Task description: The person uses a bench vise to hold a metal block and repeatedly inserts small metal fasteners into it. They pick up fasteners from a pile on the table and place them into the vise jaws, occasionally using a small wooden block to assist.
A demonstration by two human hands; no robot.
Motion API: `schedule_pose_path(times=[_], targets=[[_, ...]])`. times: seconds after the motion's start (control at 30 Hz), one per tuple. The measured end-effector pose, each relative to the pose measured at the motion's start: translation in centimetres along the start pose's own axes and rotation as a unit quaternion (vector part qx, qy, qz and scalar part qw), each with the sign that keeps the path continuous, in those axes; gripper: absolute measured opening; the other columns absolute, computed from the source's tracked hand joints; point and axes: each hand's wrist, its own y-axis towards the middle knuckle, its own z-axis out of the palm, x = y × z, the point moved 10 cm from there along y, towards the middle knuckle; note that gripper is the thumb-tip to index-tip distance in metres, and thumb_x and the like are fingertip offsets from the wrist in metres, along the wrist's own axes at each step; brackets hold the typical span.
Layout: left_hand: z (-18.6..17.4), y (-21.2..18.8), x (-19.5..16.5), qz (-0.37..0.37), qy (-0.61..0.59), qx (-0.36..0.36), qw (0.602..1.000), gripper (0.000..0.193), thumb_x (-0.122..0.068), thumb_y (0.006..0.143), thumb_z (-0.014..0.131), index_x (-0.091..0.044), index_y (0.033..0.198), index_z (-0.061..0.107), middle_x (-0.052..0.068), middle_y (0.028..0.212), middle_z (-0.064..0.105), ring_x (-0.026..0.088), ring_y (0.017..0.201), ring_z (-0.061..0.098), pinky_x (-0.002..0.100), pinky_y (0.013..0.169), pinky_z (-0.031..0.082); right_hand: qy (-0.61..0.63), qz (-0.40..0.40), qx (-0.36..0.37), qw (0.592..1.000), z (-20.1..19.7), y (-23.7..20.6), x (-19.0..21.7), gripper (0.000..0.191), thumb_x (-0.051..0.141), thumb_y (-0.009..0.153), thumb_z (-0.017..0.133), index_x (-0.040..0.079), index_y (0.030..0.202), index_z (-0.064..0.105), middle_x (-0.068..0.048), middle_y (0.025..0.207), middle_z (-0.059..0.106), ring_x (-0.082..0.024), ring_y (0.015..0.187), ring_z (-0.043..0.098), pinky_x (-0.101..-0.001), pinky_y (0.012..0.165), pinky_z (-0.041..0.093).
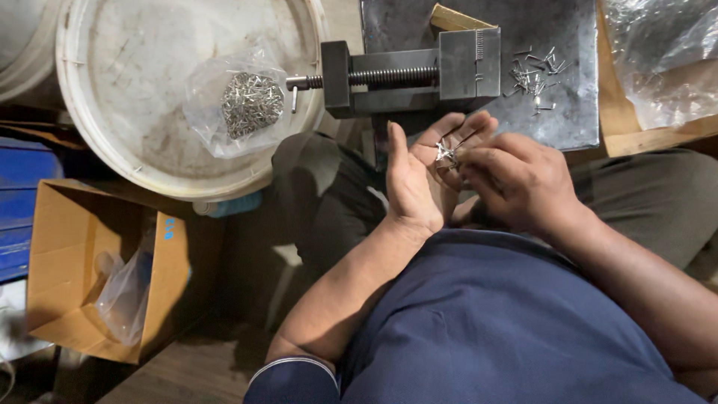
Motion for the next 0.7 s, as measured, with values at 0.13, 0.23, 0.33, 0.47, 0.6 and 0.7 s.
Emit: schedule_pose_path(times=[0.13,0.23,0.33,0.47,0.6,0.7], targets=[[0.1,0.1,0.3,0.008,0.015,0.01,1.0,0.085,-0.073,0.113,0.034,0.006,0.138,0.057,0.03,0.145,0.056,0.044,0.143,0.05,0.053,0.123,0.04,0.023,-0.003,-0.017,1.0,-0.2,-0.5,0.5,0.023,0.019,0.088,0.082,0.008,0.106,0.073,-0.006,0.103,0.071,-0.026,0.087,0.072,-0.0374,0.073,0.059],[0.5,0.3,0.6,0.011,0.022,0.026,0.999,0.085,-0.072,0.112,0.035,0.006,0.138,0.057,0.03,0.145,0.056,0.043,0.143,0.05,0.053,0.124,0.039,0.02,0.006,-0.022,1.0,-0.3,-0.4,0.4,0.024,0.021,0.088,0.083,0.008,0.105,0.074,-0.006,0.1,0.072,-0.026,0.085,0.072,-0.0377,0.071,0.058],[0.5,0.3,0.9,0.008,0.024,0.019,0.999,0.085,-0.072,0.112,0.036,0.006,0.137,0.057,0.03,0.145,0.056,0.043,0.143,0.05,0.053,0.124,0.039,0.008,0.008,-0.019,1.0,-0.4,-0.2,0.4,0.023,0.021,0.088,0.083,0.007,0.104,0.074,-0.006,0.098,0.071,-0.026,0.085,0.072,-0.038,0.07,0.058],[0.4,0.3,1.2,0.003,0.049,-0.002,0.999,0.084,-0.071,0.11,0.036,0.005,0.139,0.056,0.028,0.145,0.056,0.041,0.143,0.05,0.051,0.126,0.038,-0.003,0.007,-0.021,1.0,-0.7,-0.1,0.5,0.023,0.02,0.083,0.082,0.008,0.1,0.074,-0.006,0.092,0.069,-0.026,0.082,0.071,-0.0382,0.068,0.058],[0.9,0.8,1.2,0.002,0.013,0.027,1.0,0.082,-0.069,0.114,0.036,0.007,0.137,0.057,0.028,0.143,0.058,0.04,0.142,0.052,0.05,0.125,0.04,-0.001,0.009,-0.036,0.999,-0.7,0.2,0.4,0.018,0.02,0.087,0.082,0.009,0.097,0.072,-0.006,0.091,0.068,-0.026,0.082,0.07,-0.038,0.067,0.057],[0.5,0.8,1.4,0.003,0.024,0.018,1.0,0.077,-0.066,0.114,0.038,0.006,0.134,0.057,0.027,0.14,0.059,0.04,0.141,0.053,0.05,0.123,0.041,-0.001,0.021,-0.028,0.999,-0.3,0.3,0.2,0.016,0.018,0.086,0.081,0.01,0.095,0.072,-0.006,0.089,0.067,-0.027,0.081,0.07,-0.0383,0.067,0.057]])
